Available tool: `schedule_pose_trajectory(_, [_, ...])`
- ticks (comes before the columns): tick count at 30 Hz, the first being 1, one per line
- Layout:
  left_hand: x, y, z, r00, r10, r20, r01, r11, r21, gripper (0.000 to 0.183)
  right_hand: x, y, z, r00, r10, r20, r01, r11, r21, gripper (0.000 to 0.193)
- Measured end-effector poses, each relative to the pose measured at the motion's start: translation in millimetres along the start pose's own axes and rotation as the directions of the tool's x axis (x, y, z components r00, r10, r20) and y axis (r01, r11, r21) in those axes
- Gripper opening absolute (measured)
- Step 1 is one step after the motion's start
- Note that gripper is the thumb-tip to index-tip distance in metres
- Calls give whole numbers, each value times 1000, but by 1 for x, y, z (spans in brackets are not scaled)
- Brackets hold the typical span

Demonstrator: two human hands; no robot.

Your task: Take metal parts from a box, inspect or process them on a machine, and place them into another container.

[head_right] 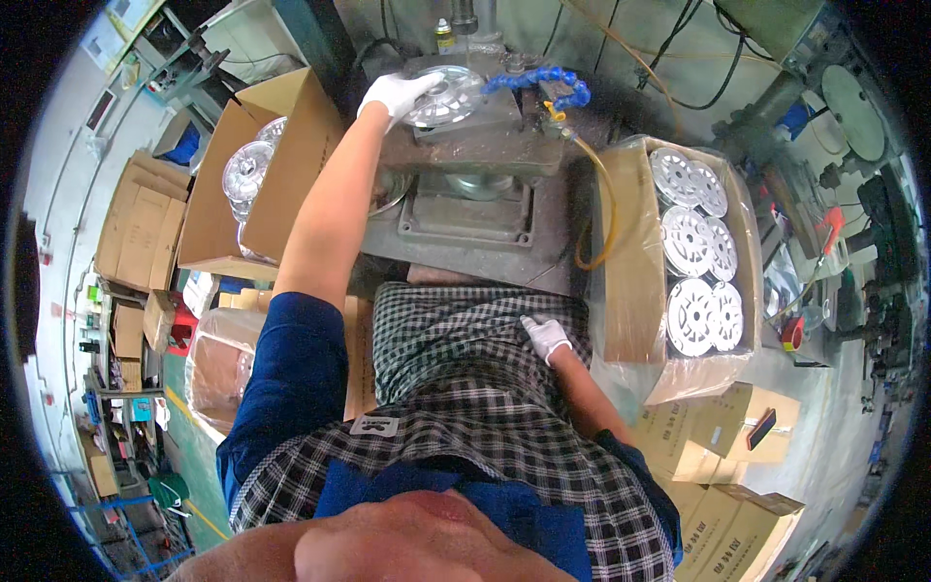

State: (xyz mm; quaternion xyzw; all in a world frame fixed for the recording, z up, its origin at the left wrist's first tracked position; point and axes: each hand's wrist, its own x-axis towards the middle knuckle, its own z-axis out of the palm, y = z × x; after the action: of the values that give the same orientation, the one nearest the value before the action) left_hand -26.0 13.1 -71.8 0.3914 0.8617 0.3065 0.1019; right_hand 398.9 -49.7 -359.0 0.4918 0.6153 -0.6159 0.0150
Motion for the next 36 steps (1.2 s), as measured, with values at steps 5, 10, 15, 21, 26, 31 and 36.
schedule_pose_trajectory(5, [-3, 3, 0, 990, -64, -124, 47, 989, -139, 77, -17, -13, 0, 1000, 1, -11, 0, 998, 55, 46])
schedule_pose_trajectory(10, [6, -8, 7, 982, -80, -170, 39, 972, -234, 56, 41, 61, -1, 972, -225, -74, 219, 972, -83, 43])
schedule_pose_trajectory(15, [11, -18, 17, 971, -37, -238, -5, 984, -176, 51, 0, 8, -3, 1000, -20, -3, 20, 996, 81, 44])
schedule_pose_trajectory(21, [-2, -3, 12, 971, -92, -223, 55, 984, -168, 42, 10, 19, -3, 999, 17, 29, -20, 995, 93, 46])
schedule_pose_trajectory(26, [1, -8, 16, 972, -110, -209, 67, 977, -203, 41, 1, 6, -5, 1000, -11, 23, 10, 997, 79, 41])
schedule_pose_trajectory(31, [-3, -1, 17, 968, -129, -217, 77, 970, -230, 43, -3, -2, -3, 999, 31, 37, -36, 986, 160, 37])
schedule_pose_trajectory(36, [-4, -7, 7, 972, -120, -204, 74, 973, -221, 47, -7, -6, -3, 998, 9, 56, -18, 987, 160, 40])
